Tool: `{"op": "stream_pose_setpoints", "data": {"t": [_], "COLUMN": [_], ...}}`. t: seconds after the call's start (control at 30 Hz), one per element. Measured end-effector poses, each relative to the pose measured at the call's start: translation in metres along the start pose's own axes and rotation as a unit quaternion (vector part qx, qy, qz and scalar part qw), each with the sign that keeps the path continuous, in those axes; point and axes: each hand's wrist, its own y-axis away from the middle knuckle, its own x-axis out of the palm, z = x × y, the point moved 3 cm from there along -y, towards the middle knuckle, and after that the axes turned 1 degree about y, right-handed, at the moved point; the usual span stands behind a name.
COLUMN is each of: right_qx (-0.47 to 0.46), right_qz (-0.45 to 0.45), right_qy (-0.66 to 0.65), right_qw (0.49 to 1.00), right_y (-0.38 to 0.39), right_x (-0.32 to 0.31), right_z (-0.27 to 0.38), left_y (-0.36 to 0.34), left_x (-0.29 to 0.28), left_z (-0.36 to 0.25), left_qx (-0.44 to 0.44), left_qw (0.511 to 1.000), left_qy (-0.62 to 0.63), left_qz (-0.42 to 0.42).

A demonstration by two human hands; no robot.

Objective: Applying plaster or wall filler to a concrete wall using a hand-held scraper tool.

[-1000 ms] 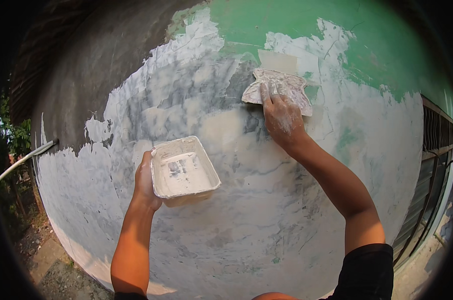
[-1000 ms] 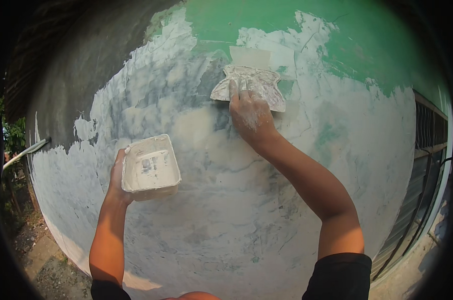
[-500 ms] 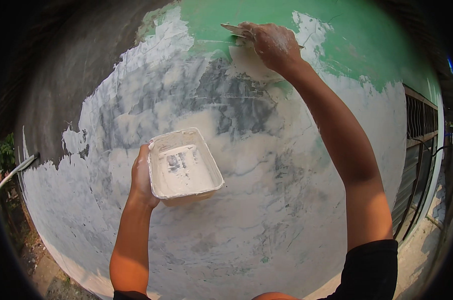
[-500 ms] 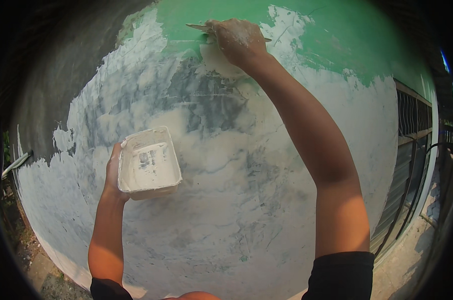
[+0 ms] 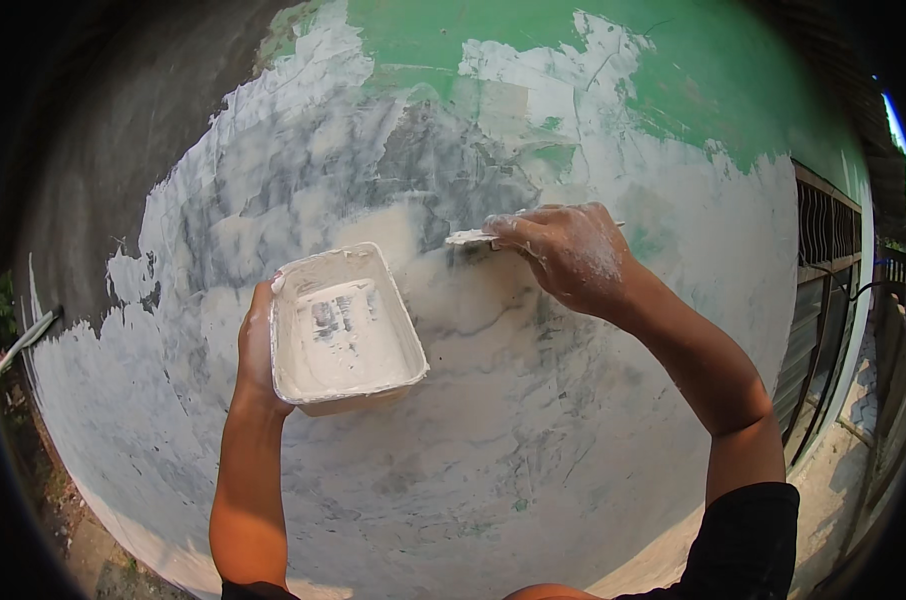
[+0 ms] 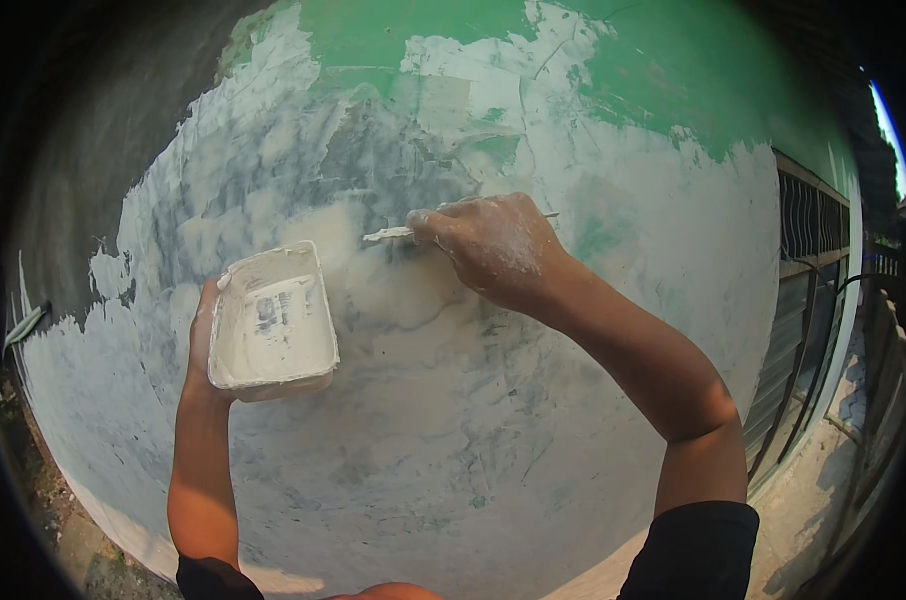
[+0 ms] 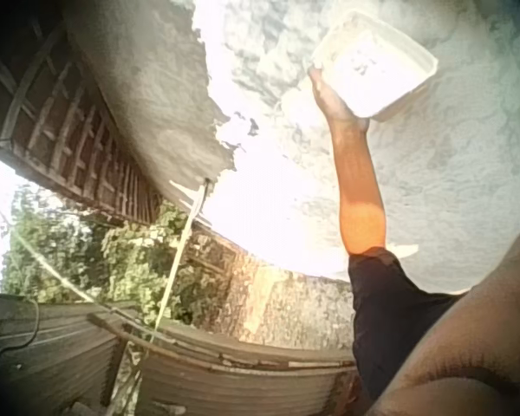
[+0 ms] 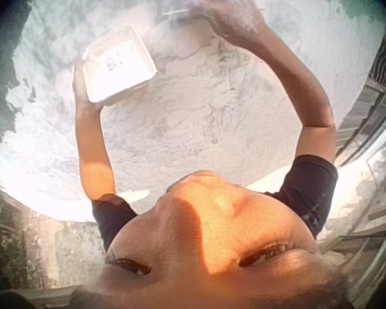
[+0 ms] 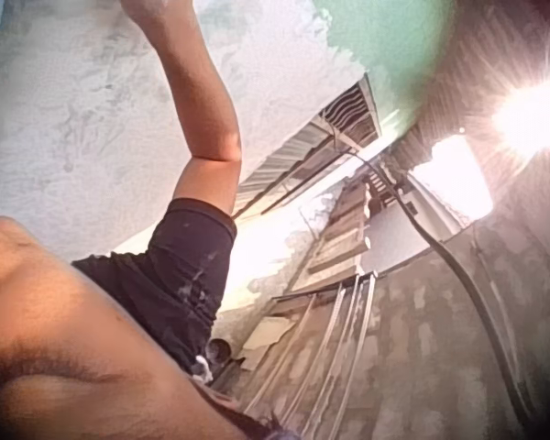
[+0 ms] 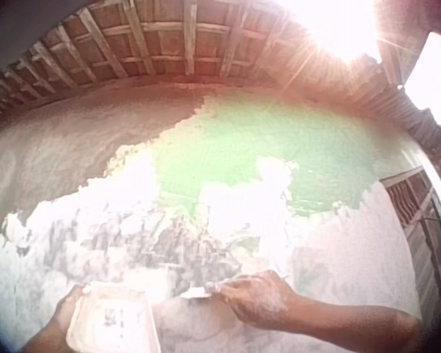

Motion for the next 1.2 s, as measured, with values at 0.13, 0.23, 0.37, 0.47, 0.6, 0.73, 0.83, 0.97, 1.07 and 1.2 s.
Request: {"op": "stream_pose_setpoints", "data": {"t": [0.13,0.23,0.37,0.47,0.6,0.73,0.83,0.97,1.07,1.2], "right_qx": [0.099,0.061,0.083,0.036,0.058,0.107,0.085,0.136,0.162,0.046], "right_qz": [-0.081,-0.180,-0.046,-0.017,0.077,-0.051,-0.163,-0.176,-0.108,-0.048], "right_qy": [0.020,0.060,0.076,0.046,0.032,-0.053,-0.021,0.041,0.127,0.078], "right_qw": [0.992,0.980,0.993,0.998,0.995,0.992,0.983,0.974,0.973,0.995], "right_y": [-0.026,-0.032,-0.001,0.040,0.052,0.020,-0.020,-0.048,-0.051,-0.019], "right_x": [-0.021,-0.008,0.055,0.065,0.033,-0.001,-0.015,-0.004,0.012,0.032], "right_z": [-0.040,-0.054,-0.027,0.024,0.031,-0.013,-0.055,-0.086,-0.057,0.010], "left_y": [0.004,0.002,-0.003,-0.004,0.003,0.007,0.005,-0.010,-0.008,-0.002], "left_x": [0.007,0.017,0.019,0.015,0.009,0.013,0.015,0.018,0.016,0.003], "left_z": [0.001,0.004,0.011,0.012,0.011,0.008,0.008,0.023,0.024,0.018], "left_qx": [0.005,0.010,0.011,0.011,0.017,0.016,0.018,0.005,0.013,0.017], "left_qw": [1.000,1.000,1.000,1.000,0.999,1.000,1.000,0.999,0.999,0.999], "left_qy": [0.003,-0.015,0.007,0.018,0.041,0.015,0.013,0.023,0.023,0.039], "left_qz": [0.005,-0.003,0.016,0.008,0.017,0.015,0.018,0.034,0.027,0.028]}}
